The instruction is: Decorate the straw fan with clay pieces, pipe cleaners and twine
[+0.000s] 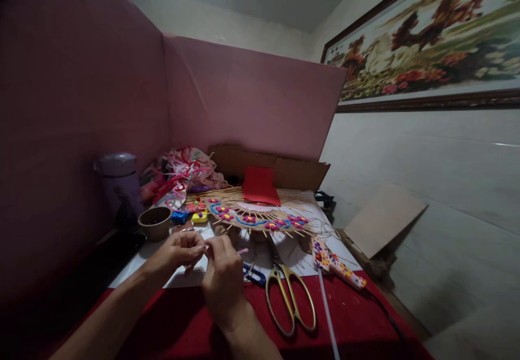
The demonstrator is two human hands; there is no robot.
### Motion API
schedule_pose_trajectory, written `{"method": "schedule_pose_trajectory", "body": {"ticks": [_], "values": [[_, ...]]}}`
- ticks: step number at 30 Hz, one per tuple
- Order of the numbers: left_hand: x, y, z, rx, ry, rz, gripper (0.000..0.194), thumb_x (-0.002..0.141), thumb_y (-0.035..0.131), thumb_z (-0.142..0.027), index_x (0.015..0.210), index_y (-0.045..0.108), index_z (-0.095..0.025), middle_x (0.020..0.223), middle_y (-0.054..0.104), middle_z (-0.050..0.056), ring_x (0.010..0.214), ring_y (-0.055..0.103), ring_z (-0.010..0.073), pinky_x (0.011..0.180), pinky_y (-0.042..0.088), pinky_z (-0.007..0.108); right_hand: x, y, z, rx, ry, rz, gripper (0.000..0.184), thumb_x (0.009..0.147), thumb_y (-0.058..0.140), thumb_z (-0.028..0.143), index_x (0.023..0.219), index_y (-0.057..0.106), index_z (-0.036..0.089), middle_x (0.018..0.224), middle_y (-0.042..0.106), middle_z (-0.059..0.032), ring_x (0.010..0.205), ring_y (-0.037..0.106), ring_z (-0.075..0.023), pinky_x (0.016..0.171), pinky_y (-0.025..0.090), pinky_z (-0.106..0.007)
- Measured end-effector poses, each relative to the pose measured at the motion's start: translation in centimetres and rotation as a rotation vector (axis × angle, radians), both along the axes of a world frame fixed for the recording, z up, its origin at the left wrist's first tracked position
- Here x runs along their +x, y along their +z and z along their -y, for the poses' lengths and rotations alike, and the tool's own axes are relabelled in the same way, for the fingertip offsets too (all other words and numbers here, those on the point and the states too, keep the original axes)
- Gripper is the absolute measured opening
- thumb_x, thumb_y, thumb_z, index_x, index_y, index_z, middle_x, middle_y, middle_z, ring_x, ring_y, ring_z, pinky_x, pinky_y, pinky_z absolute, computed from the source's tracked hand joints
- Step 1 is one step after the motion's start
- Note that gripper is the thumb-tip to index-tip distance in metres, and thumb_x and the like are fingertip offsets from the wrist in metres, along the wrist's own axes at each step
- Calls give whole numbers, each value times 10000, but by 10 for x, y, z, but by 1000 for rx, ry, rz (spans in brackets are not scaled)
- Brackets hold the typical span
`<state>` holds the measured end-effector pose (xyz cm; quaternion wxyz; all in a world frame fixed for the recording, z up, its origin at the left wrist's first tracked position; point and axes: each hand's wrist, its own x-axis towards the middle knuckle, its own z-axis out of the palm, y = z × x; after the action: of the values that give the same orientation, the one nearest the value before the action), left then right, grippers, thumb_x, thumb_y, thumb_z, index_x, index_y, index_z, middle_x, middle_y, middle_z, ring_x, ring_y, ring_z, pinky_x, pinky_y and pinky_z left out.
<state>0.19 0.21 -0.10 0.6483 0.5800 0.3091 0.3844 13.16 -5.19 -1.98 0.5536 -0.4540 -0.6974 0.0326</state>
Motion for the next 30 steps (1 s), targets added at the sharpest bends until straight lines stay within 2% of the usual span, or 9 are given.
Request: {"method": "schedule_pose_trajectory", "body": {"ticks": [6, 15, 22, 30], "values": [[-8, 4, 0, -40, -110, -21, 272, 570, 729, -332, 582, 527, -150, 438, 438, -52, 374, 346, 63, 333, 296, 186, 1, 8, 3, -34, 138, -53, 167, 820, 427, 55, 736, 497, 182, 749, 512, -16, 709, 503, -134, 623, 350, -237], [-11, 3, 0, -79, -196, -39, 207, 581, 683, -245, 524, 507, -152, 414, 438, -46, 354, 319, 52, 324, 259, 177, 0, 5, 5, -8, 165, 56, 167, 739, 381, 41, 734, 464, 187, 726, 504, -21, 694, 483, -152, 609, 351, -258], [-5, 4, 4, -111, -145, 5, 210, 575, 695, -234, 532, 507, -153, 408, 413, -54, 358, 304, 50, 321, 248, 170, 1, 5, 4, 24, 120, 62, 168, 741, 372, 44, 714, 432, 198, 711, 493, -12, 685, 480, -148, 589, 348, -251], [4, 4, 6, -111, -60, 114, 288, 642, 725, -370, 622, 559, -135, 518, 550, -6, 412, 438, 70, 372, 367, 184, -2, 1, -3, 37, -95, -57, 141, 886, 377, 128, 787, 448, 200, 739, 508, -2, 647, 506, -134, 606, 366, -246]]}}
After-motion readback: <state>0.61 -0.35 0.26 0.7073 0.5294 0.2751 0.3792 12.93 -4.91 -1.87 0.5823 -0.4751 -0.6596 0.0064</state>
